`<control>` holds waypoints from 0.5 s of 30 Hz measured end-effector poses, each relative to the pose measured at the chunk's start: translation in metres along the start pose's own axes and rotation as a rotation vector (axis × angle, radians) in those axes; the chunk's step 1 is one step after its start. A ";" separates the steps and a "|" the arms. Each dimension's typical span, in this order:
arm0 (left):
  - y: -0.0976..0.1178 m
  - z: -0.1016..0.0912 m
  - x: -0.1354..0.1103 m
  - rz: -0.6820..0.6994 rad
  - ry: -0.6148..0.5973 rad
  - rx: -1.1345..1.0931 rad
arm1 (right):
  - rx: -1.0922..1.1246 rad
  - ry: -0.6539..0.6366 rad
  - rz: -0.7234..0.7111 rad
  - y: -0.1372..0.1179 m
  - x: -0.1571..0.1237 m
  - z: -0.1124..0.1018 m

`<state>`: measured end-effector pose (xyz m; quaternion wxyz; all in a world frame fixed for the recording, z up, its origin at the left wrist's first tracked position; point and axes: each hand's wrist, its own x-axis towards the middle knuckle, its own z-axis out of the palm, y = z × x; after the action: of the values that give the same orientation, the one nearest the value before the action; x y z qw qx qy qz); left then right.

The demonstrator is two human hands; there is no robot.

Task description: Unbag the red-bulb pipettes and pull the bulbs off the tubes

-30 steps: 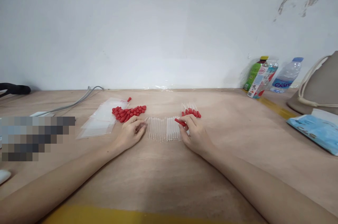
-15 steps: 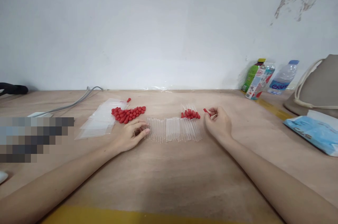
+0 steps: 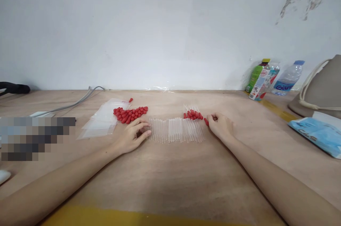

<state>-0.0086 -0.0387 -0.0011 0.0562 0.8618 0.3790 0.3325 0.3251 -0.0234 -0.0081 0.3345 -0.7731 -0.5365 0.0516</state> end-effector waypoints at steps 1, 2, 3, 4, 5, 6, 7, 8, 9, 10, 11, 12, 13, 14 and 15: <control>-0.001 0.000 0.000 0.001 0.011 0.008 | 0.009 -0.012 -0.003 0.000 0.002 0.001; -0.001 0.001 0.000 0.001 0.022 0.016 | 0.023 -0.026 -0.007 0.000 0.004 0.003; -0.001 0.001 0.000 -0.001 0.029 0.022 | 0.039 -0.042 -0.015 0.000 0.007 0.005; -0.002 0.001 0.000 -0.006 0.032 0.025 | 0.050 -0.058 -0.022 0.000 0.009 0.007; -0.001 0.001 0.000 -0.012 0.030 0.026 | 0.054 -0.072 -0.025 0.000 0.011 0.010; -0.001 0.001 0.000 -0.018 0.025 0.025 | 0.057 -0.084 -0.024 0.000 0.013 0.012; -0.001 0.002 0.000 -0.023 0.021 0.024 | 0.061 -0.092 -0.022 -0.001 0.015 0.013; -0.001 0.002 0.000 -0.026 0.019 0.022 | 0.067 -0.097 -0.019 -0.001 0.016 0.015; -0.001 0.002 0.000 -0.027 0.019 0.020 | 0.076 -0.097 -0.016 -0.001 0.017 0.016; -0.001 0.002 0.000 -0.027 0.018 0.016 | 0.087 -0.095 -0.010 -0.002 0.018 0.017; -0.001 0.002 0.000 -0.026 0.017 0.012 | 0.103 -0.090 -0.001 -0.002 0.019 0.018; -0.002 0.003 0.001 -0.025 0.014 0.008 | 0.122 -0.084 0.011 -0.002 0.020 0.019; -0.002 0.003 0.001 -0.025 0.012 0.005 | 0.146 -0.077 0.026 -0.003 0.021 0.020; -0.002 0.003 0.001 -0.024 0.010 0.003 | 0.175 -0.070 0.044 -0.003 0.022 0.021; -0.002 0.003 0.001 -0.023 0.010 0.003 | 0.210 -0.062 0.063 -0.003 0.023 0.022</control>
<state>-0.0075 -0.0359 -0.0039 0.0568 0.8558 0.3897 0.3354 0.3229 0.0069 -0.0170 0.3952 -0.7481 -0.5138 0.1418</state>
